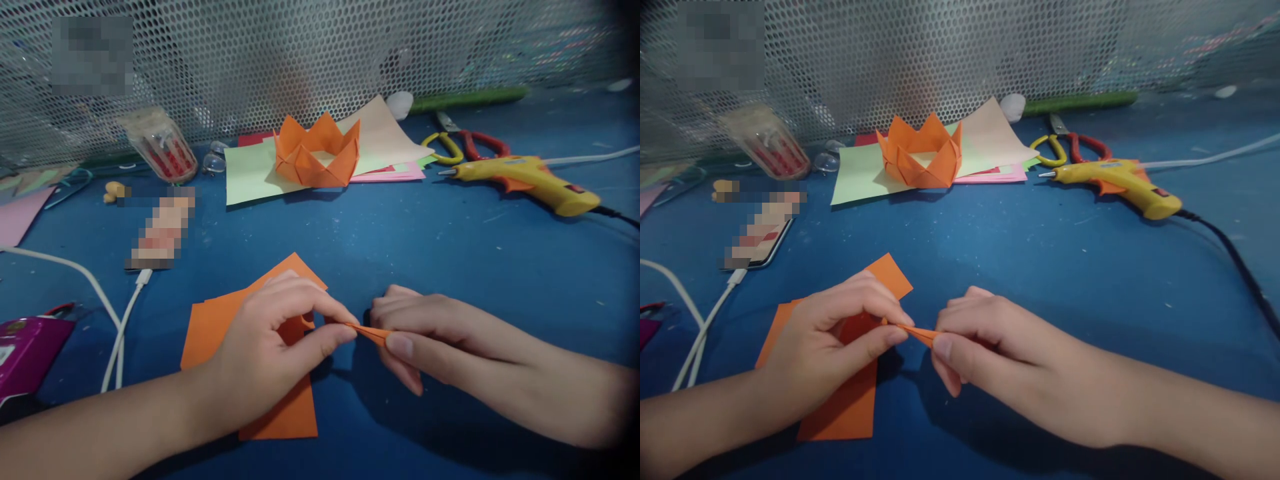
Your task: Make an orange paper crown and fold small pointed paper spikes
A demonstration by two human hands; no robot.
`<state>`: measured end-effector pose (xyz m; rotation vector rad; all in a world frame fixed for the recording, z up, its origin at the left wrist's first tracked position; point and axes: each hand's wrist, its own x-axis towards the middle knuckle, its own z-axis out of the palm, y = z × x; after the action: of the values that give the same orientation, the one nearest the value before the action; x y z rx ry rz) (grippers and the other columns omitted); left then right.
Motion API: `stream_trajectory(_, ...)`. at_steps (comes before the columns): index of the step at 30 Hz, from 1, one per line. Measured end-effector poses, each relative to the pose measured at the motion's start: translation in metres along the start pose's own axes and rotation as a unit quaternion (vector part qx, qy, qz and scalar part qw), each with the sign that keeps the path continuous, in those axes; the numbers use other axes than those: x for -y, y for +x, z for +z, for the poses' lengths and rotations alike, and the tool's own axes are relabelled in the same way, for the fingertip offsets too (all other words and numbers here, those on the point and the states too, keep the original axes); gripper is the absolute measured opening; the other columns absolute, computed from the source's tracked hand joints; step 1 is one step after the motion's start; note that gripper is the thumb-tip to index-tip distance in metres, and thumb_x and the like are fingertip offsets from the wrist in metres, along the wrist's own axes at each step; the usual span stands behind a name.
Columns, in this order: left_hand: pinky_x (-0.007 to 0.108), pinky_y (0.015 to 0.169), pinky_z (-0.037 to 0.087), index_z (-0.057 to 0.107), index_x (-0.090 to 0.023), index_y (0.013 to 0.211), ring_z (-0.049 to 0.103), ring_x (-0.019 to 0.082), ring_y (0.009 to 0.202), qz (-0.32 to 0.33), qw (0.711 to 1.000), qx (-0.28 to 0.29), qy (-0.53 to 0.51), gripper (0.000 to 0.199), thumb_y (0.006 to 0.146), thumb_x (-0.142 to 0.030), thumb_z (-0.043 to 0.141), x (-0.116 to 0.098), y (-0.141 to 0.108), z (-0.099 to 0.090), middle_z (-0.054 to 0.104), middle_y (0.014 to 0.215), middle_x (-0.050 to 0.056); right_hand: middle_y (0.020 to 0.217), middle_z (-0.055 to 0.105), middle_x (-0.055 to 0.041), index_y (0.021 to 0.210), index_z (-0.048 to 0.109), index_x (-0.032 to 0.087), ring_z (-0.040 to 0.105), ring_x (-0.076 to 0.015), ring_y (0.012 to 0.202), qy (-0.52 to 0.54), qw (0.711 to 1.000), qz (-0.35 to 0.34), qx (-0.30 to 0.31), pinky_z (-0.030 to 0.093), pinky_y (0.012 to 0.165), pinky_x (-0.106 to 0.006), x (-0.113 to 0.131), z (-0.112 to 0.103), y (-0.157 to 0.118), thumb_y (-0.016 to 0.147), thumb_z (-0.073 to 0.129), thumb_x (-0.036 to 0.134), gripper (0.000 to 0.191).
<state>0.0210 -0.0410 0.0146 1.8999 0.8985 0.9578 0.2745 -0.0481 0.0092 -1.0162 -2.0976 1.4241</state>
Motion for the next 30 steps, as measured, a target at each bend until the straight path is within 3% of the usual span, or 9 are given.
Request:
stream_trajectory(7,0.022,0.074,0.058,0.086,-0.025,0.093,0.081,0.013,0.08,0.075,0.997,-0.027,0.019,0.019,0.099,-0.009,0.092,0.001,-0.001,-0.002,0.09,0.089,-0.004,0.069,0.054,0.0012,0.071,0.057,0.026,0.058,-0.0205,0.074,0.041,0.998,0.025,0.029,0.059,0.101,-0.041,-0.001,-0.005,0.001,0.114,0.047,0.087,0.075)
stream_trajectory(13,0.032,0.082,0.057,0.077,-0.027,0.098,0.082,0.015,0.08,0.14,0.986,-0.007,0.087,0.018,0.106,-0.013,0.085,0.0,-0.002,-0.003,0.09,0.092,-0.006,0.074,0.06,0.0011,0.08,0.065,0.027,0.059,-0.0204,0.077,0.035,0.995,0.023,0.089,0.056,0.111,-0.043,-0.009,-0.009,-0.005,0.121,0.046,0.072,0.064)
stream_trajectory(18,0.035,0.082,0.059,0.074,-0.027,0.096,0.08,0.016,0.073,0.153,0.985,-0.008,0.08,0.02,0.105,-0.014,0.085,-0.004,-0.001,-0.003,0.09,0.089,-0.005,0.076,0.062,0.001,0.081,0.066,0.027,0.06,-0.0201,0.078,0.039,0.995,0.013,0.095,0.054,0.114,-0.043,-0.008,-0.012,-0.006,0.121,0.045,0.073,0.064)
stream_trajectory(21,0.03,0.079,0.06,0.077,-0.027,0.092,0.079,0.014,0.074,0.122,0.991,-0.024,0.043,0.021,0.099,-0.01,0.087,-0.005,0.0,-0.001,0.088,0.086,-0.005,0.075,0.059,0.0019,0.08,0.064,0.028,0.061,-0.02,0.079,0.039,0.994,0.014,0.098,0.055,0.112,-0.043,-0.007,-0.012,-0.005,0.121,0.046,0.074,0.064)
stream_trajectory(27,0.027,0.075,0.065,0.082,-0.027,0.079,0.077,0.016,0.074,-0.055,0.992,-0.03,-0.105,0.02,0.089,-0.01,0.086,-0.003,0.0,0.005,0.083,0.079,-0.002,0.073,0.057,0.0001,0.075,0.062,0.026,0.059,-0.0208,0.077,0.039,0.998,0.008,0.051,0.057,0.101,-0.042,-0.001,-0.005,0.001,0.115,0.044,0.087,0.075)
stream_trajectory(30,0.026,0.072,0.065,0.084,-0.026,0.078,0.076,0.016,0.071,-0.079,0.989,-0.031,-0.124,0.018,0.089,-0.015,0.09,0.0,0.0,0.005,0.08,0.076,-0.002,0.075,0.06,-0.0002,0.074,0.061,0.025,0.062,-0.0202,0.08,0.037,0.999,0.003,0.035,0.056,0.1,-0.041,-0.002,-0.003,0.001,0.116,0.045,0.086,0.075)
